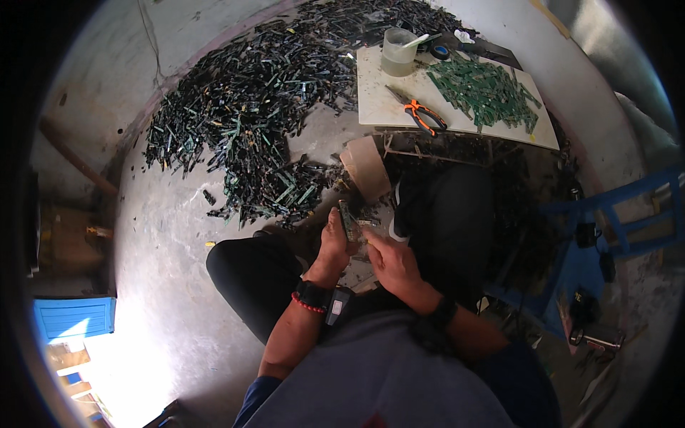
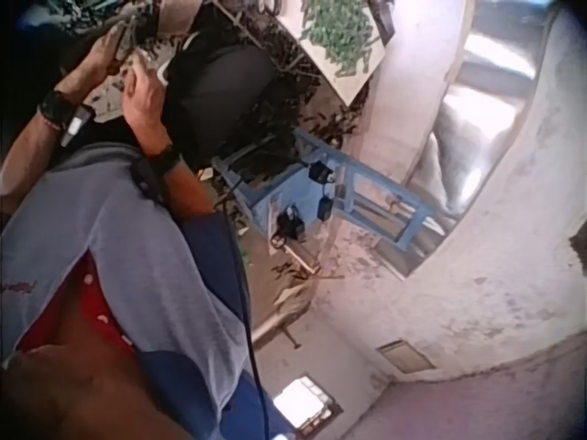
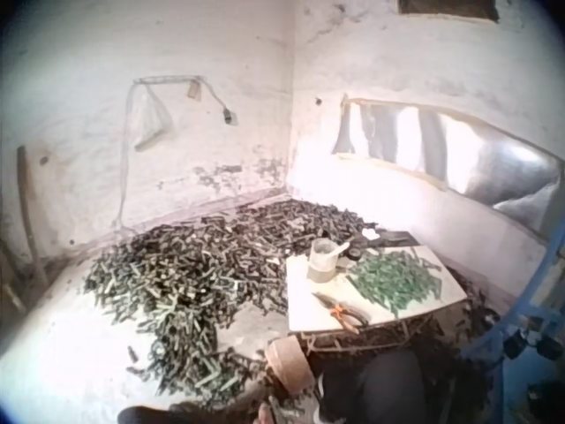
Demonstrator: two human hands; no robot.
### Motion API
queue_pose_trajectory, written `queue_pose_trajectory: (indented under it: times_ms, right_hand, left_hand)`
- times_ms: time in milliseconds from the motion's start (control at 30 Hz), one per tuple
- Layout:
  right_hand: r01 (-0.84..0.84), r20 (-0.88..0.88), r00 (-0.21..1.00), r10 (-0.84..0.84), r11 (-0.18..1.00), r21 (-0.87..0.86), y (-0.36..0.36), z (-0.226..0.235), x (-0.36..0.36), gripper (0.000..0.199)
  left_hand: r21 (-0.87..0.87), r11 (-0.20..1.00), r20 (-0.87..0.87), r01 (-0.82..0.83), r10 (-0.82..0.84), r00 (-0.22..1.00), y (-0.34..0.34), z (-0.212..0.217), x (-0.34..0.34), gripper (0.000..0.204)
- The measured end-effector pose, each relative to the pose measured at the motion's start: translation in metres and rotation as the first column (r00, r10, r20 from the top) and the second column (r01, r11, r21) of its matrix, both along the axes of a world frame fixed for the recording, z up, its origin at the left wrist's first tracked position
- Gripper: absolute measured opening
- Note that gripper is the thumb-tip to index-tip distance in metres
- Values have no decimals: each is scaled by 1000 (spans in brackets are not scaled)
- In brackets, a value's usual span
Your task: The person sits on the floor and uses pliers and a screwdriver to remove components from a green circuit board. The person places the removed components onto a nearby table and discards the board into a pile of debris.
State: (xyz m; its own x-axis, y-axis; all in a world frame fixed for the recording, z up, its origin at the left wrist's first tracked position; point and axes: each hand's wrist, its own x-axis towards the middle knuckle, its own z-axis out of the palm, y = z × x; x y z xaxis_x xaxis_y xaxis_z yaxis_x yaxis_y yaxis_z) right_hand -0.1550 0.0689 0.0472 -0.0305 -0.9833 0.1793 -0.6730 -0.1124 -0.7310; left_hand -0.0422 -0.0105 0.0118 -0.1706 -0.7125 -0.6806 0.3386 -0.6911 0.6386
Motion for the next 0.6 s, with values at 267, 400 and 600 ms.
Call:
queue_pose_trajectory:
  times_ms: [267, 400, 600]
  right_hand:
    - [43, 442, 890, -110, 986, 159, -5, -23, 6, 30]
    - [14, 677, 663, -319, 910, 415, -7, -17, 10, 31]
    - [-267, 707, 274, -652, 655, 707, -26, 14, -7, 20]
  left_hand:
    - [30, 999, -17, 39, -38, 999, -4, -4, 1, 55]
    - [-25, 998, 9, 57, -57, 998, -5, -13, 2, 54]
    - [-38, 998, 114, 44, -40, 993, -8, -15, -2, 57]
